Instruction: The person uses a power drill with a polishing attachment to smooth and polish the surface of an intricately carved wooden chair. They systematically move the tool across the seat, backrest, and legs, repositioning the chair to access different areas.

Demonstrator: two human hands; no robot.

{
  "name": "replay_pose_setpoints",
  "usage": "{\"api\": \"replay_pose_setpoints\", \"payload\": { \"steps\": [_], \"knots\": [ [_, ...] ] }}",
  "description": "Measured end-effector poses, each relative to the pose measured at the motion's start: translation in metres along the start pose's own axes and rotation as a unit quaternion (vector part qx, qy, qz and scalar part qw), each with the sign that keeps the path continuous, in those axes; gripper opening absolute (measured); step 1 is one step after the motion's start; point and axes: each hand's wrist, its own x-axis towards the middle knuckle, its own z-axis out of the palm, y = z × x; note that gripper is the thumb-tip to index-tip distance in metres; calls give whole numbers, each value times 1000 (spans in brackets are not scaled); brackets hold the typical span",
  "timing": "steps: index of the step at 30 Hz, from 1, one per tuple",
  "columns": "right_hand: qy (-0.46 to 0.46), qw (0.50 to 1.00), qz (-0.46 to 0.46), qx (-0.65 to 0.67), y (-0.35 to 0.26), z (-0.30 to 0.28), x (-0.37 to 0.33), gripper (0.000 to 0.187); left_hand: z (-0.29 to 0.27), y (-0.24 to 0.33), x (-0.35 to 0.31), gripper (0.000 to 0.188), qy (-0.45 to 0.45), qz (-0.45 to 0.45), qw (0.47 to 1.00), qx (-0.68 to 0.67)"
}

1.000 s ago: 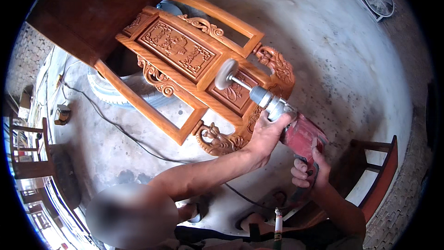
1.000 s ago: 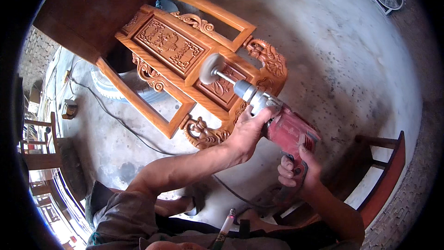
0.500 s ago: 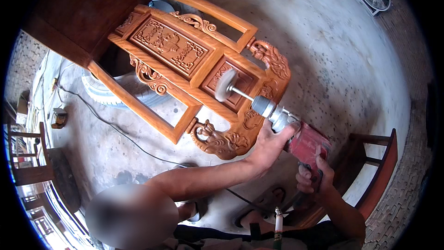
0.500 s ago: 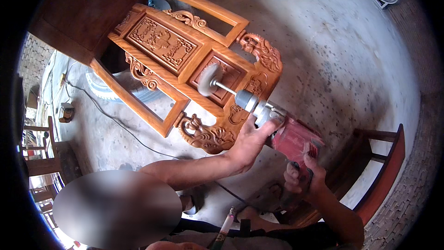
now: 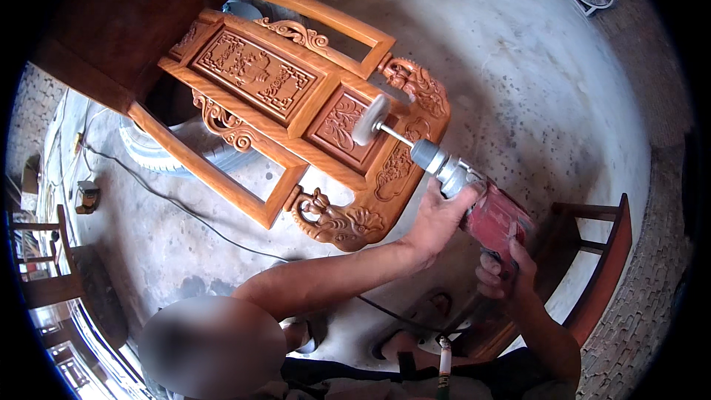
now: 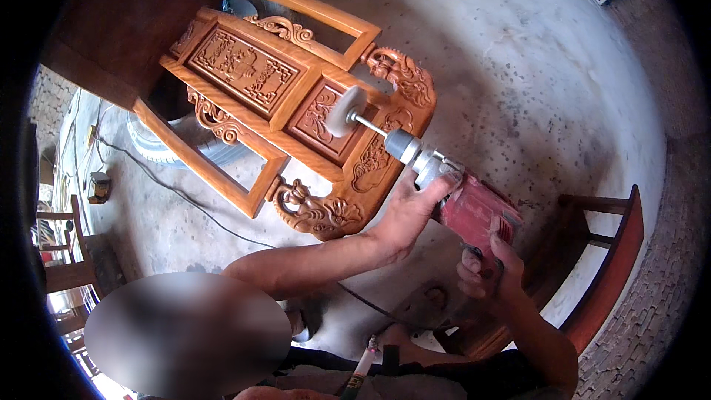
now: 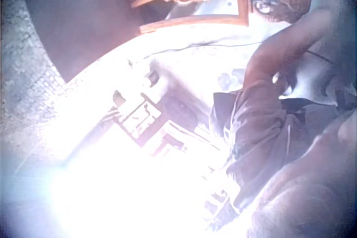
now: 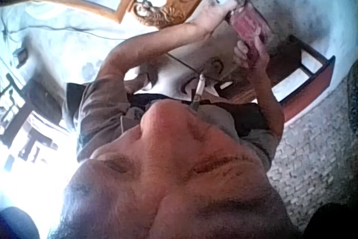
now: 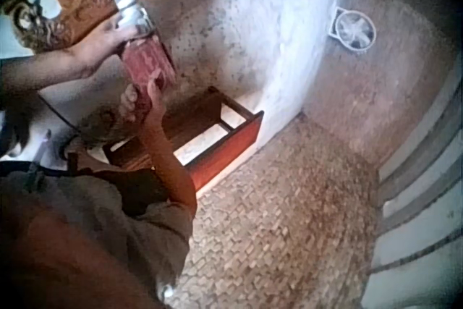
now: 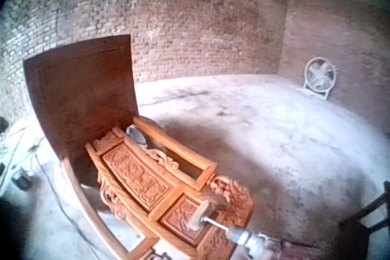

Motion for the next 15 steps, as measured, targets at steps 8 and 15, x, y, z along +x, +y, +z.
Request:
{"api": "replay_pose_setpoints", "payload": {
  "steps": [8, 15],
  "knots": [
    [21, 998, -37, 40, -2, 6, 5, 43, 0, 9, 17, 65, -51, -6, 999, 6],
    [-14, 998, 15, -61, 3, -18, -17, 52, -2, -29, -10, 56, -5, 24, 999, 22]
  ]
}}
